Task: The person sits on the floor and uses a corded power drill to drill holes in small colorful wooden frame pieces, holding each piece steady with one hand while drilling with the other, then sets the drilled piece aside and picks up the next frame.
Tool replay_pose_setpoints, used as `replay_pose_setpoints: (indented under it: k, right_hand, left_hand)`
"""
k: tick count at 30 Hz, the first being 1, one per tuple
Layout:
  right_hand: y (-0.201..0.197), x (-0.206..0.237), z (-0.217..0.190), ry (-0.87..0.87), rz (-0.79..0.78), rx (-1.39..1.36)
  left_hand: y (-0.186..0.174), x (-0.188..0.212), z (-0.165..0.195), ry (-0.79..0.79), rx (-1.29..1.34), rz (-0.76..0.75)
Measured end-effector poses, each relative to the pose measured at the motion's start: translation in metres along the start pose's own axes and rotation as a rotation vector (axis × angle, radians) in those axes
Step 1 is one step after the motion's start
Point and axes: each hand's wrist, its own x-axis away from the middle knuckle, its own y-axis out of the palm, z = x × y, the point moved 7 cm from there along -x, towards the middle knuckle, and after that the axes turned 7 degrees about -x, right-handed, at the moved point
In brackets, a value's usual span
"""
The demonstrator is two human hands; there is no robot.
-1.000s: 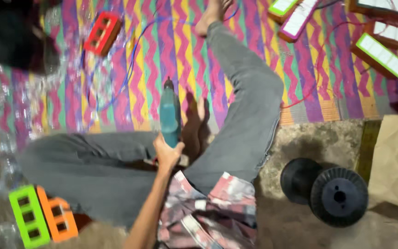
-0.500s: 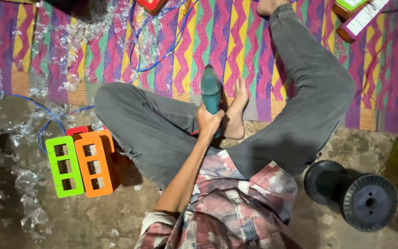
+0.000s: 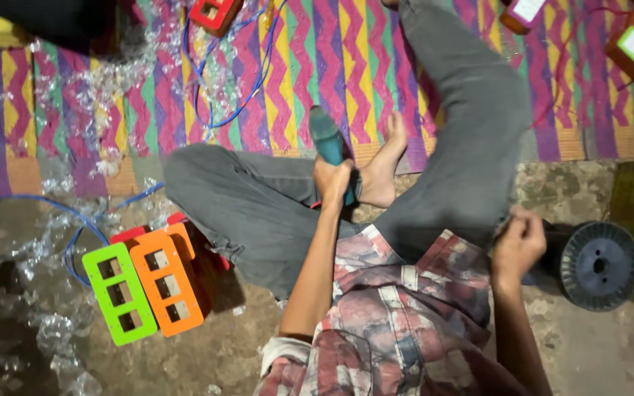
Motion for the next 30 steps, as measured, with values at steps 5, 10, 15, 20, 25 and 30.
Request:
replay_pose_setpoints:
  k: [5, 10, 15, 20, 25, 30]
  right_hand:
    - [0.109, -0.002, -0.117, -0.331, -0.417, -0.377]
    - [0.264, 0.013, -0.126, -0.187, -0.861, -0.068]
    - [0.322, 0.021, -0.088, 0.127, -1.108, -0.552]
    - [0.332, 0.025, -0.043, 0.501, -1.164, -0.603]
    - [0.340, 0.033, -0.031, 0.637, -1.144, -0.762]
    - [0.345, 0.049, -0.024, 0.725, -1.187, -0.759]
  left_hand:
    - [0.009, 0.004, 0.002, 0.066, -0.138, -0.077]
    - [0.024, 0.006, 0.015, 0.232, -0.159, -0.232]
    - [0.030, -0.001, -0.002, 0.213, -0.145, -0.147]
    - [0.052, -0.002, -0.011, 0.338, -0.182, -0.168]
    - [0.020, 0.028, 0.018, 0.389, -0.265, -0.441]
    - [-0.133, 0.075, 0.065, 0.487, -0.358, 0.081]
